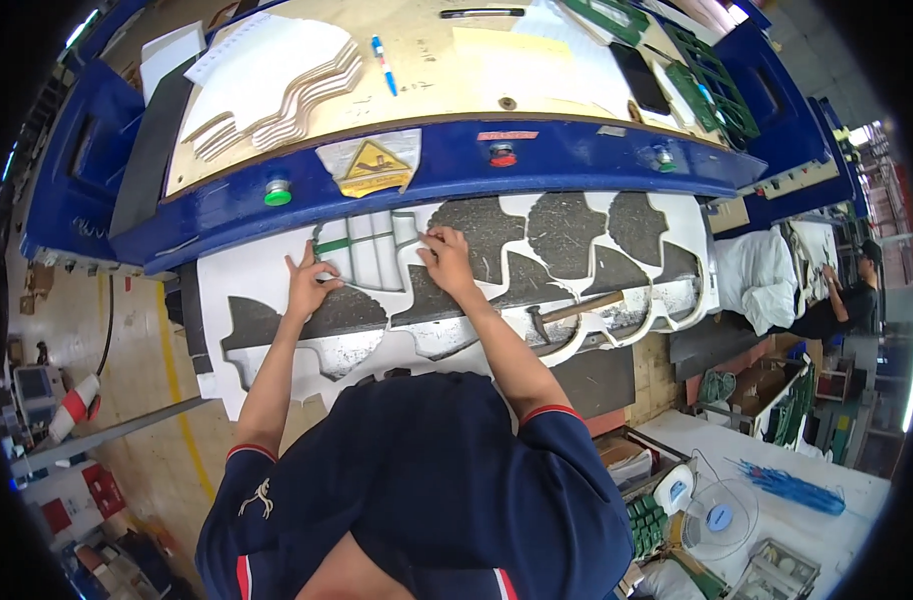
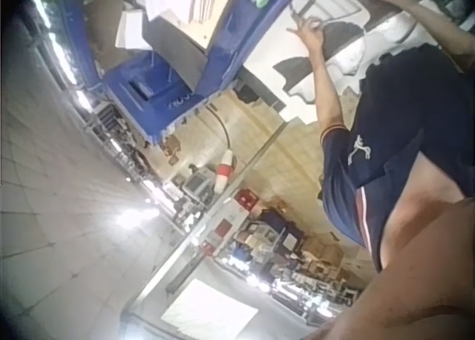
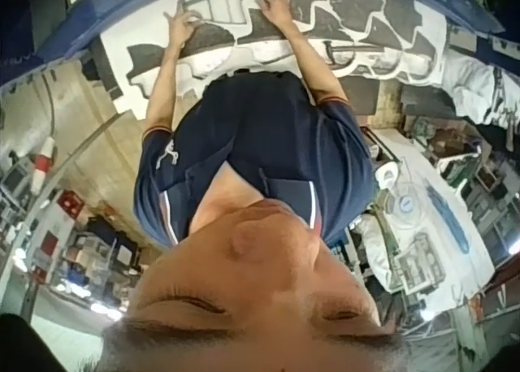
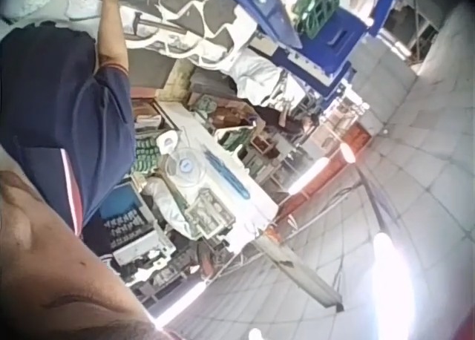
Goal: Manually cut shoe components from a sheet of material using a cutting die, a hammer, and an industrial press.
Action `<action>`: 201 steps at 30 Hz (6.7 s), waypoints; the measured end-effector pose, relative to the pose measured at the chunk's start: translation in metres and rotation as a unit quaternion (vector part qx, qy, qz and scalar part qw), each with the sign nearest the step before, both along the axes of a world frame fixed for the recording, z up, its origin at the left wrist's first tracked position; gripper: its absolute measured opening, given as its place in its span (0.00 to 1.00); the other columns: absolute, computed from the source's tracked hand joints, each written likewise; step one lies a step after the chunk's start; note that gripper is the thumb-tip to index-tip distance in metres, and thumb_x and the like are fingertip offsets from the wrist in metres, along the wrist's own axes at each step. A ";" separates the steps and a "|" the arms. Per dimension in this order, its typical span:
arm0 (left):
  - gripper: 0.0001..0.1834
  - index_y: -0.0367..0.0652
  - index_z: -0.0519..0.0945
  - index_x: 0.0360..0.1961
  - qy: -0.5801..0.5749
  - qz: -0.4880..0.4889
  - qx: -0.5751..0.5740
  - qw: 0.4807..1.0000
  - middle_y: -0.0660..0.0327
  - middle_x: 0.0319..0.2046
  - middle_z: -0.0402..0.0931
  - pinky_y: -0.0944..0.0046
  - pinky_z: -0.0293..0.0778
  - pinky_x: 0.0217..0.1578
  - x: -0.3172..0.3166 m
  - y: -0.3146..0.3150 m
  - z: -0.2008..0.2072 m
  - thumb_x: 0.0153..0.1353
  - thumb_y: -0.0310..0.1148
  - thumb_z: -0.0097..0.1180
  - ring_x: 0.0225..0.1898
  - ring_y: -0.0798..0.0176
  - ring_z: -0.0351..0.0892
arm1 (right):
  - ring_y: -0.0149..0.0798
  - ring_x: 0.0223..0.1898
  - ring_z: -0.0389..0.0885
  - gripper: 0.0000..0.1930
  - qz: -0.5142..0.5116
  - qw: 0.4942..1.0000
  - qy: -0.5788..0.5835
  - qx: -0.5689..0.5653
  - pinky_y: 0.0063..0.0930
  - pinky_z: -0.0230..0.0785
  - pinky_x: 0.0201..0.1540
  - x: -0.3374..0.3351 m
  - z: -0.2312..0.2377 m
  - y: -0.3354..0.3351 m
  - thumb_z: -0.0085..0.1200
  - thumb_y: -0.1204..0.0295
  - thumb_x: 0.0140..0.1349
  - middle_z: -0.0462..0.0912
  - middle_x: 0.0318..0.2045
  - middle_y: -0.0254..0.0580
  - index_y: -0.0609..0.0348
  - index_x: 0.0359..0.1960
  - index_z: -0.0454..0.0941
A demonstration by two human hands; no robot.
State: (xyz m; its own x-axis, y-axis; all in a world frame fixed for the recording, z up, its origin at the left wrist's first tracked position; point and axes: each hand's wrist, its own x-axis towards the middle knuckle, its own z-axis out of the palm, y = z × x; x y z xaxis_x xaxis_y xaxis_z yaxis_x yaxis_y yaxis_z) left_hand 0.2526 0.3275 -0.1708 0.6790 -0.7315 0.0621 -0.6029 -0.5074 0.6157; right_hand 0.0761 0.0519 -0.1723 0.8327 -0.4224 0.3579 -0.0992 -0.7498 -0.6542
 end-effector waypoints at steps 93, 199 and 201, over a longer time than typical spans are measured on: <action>0.30 0.59 0.77 0.53 0.105 0.003 -0.037 0.994 0.47 0.71 0.56 0.35 0.17 0.69 -0.013 -0.008 0.007 0.47 0.32 0.73 0.77 0.54 0.41 | 0.45 0.45 0.77 0.08 -0.027 0.997 -0.025 0.067 0.35 0.70 0.51 -0.008 -0.002 -0.007 0.66 0.74 0.52 0.81 0.40 0.40 0.63 0.32 0.83; 0.12 0.40 0.83 0.43 0.083 0.201 -0.156 0.964 0.54 0.38 0.83 0.60 0.77 0.44 -0.107 0.030 0.026 0.57 0.24 0.61 0.41 0.54 0.84 | 0.40 0.45 0.81 0.13 -0.441 0.891 -0.075 0.074 0.32 0.71 0.50 -0.211 0.017 -0.185 0.50 0.72 0.69 0.83 0.47 0.48 0.66 0.49 0.80; 0.08 0.41 0.83 0.38 0.098 0.161 -0.139 0.972 0.57 0.34 0.83 0.60 0.78 0.37 -0.130 0.037 0.027 0.56 0.25 0.60 0.35 0.56 0.83 | 0.39 0.46 0.81 0.13 -0.427 0.899 -0.091 0.035 0.31 0.71 0.52 -0.190 0.038 -0.192 0.50 0.71 0.70 0.83 0.47 0.49 0.67 0.48 0.81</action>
State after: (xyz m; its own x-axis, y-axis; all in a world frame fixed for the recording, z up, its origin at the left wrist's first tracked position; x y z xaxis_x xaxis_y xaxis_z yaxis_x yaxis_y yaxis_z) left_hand 0.1228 0.3642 -0.1442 0.8883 -0.4533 0.0737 -0.2985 -0.4479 0.8428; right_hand -0.1140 -0.1399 -0.1348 0.1251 -0.9061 0.4041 -0.5049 -0.4088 -0.7602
